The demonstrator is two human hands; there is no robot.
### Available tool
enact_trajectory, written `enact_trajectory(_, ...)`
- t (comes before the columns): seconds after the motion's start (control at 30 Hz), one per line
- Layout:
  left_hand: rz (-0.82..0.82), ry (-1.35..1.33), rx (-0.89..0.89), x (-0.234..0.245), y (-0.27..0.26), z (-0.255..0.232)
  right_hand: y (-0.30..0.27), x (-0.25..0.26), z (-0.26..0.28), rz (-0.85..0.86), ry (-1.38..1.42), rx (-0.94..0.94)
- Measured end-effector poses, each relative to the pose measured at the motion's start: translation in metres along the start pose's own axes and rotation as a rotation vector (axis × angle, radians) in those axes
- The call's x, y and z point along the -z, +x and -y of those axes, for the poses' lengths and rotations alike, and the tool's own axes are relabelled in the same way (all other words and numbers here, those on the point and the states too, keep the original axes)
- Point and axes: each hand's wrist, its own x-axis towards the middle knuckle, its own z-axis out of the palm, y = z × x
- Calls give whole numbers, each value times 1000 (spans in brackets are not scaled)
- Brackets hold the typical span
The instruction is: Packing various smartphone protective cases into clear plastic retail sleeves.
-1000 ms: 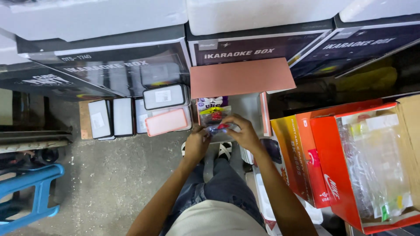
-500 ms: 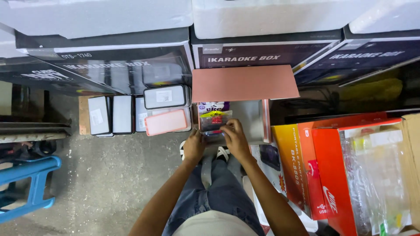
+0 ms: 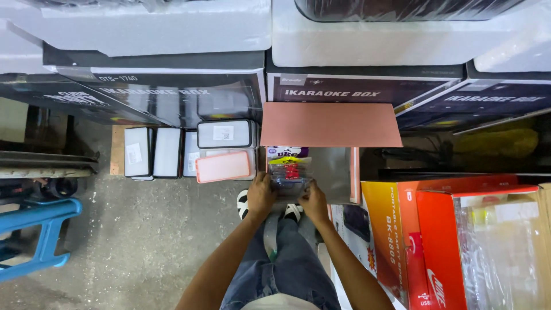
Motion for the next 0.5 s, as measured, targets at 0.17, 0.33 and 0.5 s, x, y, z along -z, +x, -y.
enact_trajectory(0.17, 88, 14, 162, 0, 7, -3, 8, 0, 30, -141, 136, 116)
enact_trajectory(0.33, 14, 68, 117, -6, 5, 3, 10, 3, 44, -118, 103, -2)
enact_trajectory(0.5, 11, 89, 143, -6, 4, 8, 11, 5, 33, -86, 21, 84)
